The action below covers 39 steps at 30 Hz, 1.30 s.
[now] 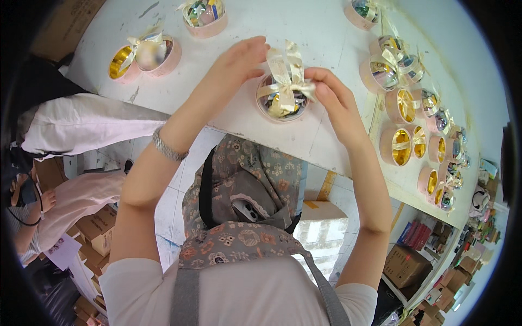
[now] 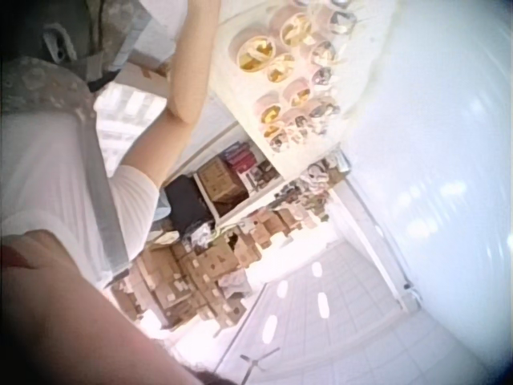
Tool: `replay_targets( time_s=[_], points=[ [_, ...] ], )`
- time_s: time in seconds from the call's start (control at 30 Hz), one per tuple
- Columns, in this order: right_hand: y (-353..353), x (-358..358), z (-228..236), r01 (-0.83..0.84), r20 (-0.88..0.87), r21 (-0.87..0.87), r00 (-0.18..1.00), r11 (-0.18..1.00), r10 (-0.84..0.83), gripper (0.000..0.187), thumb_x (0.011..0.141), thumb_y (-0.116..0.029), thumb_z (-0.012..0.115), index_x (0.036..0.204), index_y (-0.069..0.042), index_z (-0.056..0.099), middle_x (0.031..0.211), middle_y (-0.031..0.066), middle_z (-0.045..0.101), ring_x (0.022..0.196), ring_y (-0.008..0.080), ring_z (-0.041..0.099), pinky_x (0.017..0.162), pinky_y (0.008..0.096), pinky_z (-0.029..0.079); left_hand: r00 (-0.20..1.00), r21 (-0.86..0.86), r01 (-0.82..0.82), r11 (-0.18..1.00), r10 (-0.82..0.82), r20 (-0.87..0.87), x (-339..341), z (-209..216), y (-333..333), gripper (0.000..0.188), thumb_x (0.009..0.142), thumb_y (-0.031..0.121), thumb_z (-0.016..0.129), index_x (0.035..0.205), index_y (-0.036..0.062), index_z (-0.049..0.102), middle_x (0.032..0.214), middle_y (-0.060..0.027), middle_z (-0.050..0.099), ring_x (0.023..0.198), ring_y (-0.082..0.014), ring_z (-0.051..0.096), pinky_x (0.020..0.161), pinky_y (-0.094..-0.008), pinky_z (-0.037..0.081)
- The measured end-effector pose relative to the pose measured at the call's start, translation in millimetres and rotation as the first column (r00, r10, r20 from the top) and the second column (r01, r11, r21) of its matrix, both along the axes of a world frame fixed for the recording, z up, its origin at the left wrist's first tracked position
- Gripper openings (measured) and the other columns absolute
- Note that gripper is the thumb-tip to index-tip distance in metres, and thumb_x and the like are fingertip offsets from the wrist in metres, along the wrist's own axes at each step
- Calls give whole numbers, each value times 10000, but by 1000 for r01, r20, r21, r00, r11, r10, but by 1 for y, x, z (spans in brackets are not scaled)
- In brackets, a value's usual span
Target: The person fills small pink bowls with colorful wrapped candies, places a clear dome lid on top, and ties a ribbon around the lid to secure it. The finished items are placed on the table.
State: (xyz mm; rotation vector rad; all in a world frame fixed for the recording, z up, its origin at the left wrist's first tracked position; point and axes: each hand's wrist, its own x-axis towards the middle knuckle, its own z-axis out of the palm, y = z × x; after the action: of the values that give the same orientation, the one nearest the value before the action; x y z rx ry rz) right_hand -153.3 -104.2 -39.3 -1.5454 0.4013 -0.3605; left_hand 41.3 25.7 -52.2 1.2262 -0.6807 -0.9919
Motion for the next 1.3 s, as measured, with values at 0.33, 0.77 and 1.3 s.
replay_targets(
  time_s=[0.33,0.77,1.3],
  points=[
    [15,-14,-23,27,3,-422,1000,906,-28,831,697,-105,847,1426,-84,448,1405,118,507,1275,233,494,1052,365,415,883,66,343,937,-346,317,-16,-13,10,936,664,169,885,1412,0,350,1290,-132,529,1192,-219,542,969,-336,469],
    [-10,-18,-11,-118,26,-208,992,971,126,570,709,-81,835,1197,-40,542,1288,129,618,1231,230,570,1002,357,462,820,187,402,896,-444,361,-17,-2,5,924,632,110,839,1411,33,349,1335,-105,524,1194,-201,559,995,-366,467],
    [43,-110,-24,469,462,-874,717,-129,-521,412,699,-130,774,1091,-72,662,1173,98,666,1037,239,604,834,405,502,665,79,-277,958,131,736,56,-13,-40,847,760,162,821,1419,-23,321,1377,-183,440,1244,-315,492,1011,-441,435]
  ],
)
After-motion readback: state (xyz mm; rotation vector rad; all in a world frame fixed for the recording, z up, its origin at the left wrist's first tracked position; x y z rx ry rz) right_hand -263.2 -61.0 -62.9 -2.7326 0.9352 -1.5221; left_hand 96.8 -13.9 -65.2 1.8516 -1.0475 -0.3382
